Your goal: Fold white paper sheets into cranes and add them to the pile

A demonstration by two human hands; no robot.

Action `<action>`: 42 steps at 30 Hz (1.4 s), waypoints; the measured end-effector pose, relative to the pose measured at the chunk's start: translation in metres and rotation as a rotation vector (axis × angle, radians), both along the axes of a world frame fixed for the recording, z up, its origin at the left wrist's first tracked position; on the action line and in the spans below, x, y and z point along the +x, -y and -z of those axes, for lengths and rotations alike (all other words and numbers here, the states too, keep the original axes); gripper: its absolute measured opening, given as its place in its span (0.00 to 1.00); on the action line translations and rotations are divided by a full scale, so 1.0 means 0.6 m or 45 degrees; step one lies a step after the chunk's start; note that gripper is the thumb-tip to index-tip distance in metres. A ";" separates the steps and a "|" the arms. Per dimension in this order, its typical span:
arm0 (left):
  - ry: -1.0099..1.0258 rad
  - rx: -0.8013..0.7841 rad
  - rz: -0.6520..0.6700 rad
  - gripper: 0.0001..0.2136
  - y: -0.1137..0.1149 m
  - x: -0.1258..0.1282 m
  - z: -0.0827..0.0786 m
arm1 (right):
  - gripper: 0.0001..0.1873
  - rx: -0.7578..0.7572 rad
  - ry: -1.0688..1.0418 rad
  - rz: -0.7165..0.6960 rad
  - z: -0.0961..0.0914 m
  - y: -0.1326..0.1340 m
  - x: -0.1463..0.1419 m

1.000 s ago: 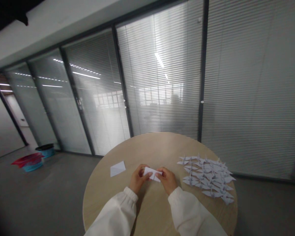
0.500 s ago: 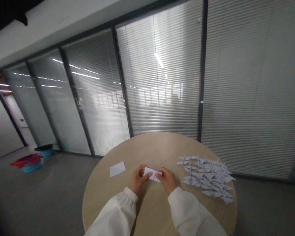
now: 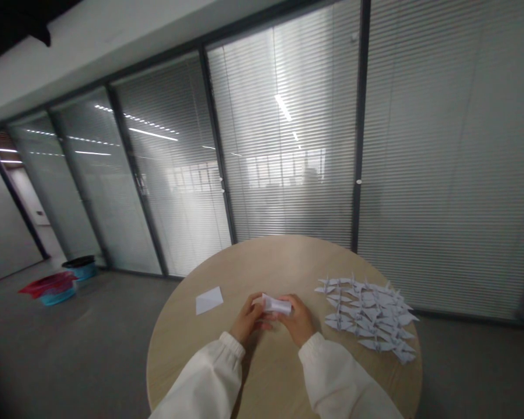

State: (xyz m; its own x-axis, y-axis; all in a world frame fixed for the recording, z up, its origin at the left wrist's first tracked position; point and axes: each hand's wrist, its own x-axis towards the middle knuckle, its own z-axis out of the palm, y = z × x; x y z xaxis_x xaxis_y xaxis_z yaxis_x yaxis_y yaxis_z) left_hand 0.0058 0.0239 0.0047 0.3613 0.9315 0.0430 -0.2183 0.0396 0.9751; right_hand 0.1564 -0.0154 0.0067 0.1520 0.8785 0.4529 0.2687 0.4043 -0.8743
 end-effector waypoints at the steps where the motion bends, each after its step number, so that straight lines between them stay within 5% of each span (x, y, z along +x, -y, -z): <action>1: 0.003 0.030 -0.016 0.24 -0.002 -0.001 0.001 | 0.17 -0.001 -0.007 -0.020 -0.002 0.002 -0.002; 4: -0.042 0.164 -0.041 0.25 -0.006 -0.004 0.004 | 0.21 -0.008 -0.036 -0.052 -0.005 0.003 -0.004; 11: -0.228 0.319 -0.130 0.21 -0.007 -0.003 0.013 | 0.12 0.021 0.132 0.120 0.001 -0.003 0.011; 16: -0.402 -0.042 -0.020 0.25 -0.004 -0.002 0.015 | 0.10 0.325 0.236 0.157 -0.002 -0.002 0.014; 19: -0.275 -0.301 0.089 0.31 -0.002 -0.004 0.006 | 0.08 0.434 0.336 0.101 -0.003 0.000 0.010; 23: 0.043 -0.428 0.019 0.26 -0.004 -0.006 -0.004 | 0.07 0.519 0.428 0.018 0.000 -0.002 0.006; 28: 0.346 -0.323 -0.056 0.21 -0.009 -0.002 0.000 | 0.09 0.542 0.519 -0.107 0.009 -0.005 0.002; 34: 0.254 -0.100 -0.098 0.29 -0.012 -0.008 0.009 | 0.07 0.465 0.591 -0.167 0.011 -0.003 -0.005; 42: 0.212 -0.104 0.022 0.15 -0.008 -0.007 0.007 | 0.07 0.320 0.448 -0.012 0.007 -0.003 0.000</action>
State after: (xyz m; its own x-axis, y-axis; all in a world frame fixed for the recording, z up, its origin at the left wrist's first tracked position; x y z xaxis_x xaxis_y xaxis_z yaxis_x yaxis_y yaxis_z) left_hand 0.0018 0.0289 0.0004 0.3716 0.9280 0.0282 -0.3749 0.1221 0.9190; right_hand 0.1564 -0.0138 0.0027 -0.0572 0.7348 0.6759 0.5280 0.5969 -0.6041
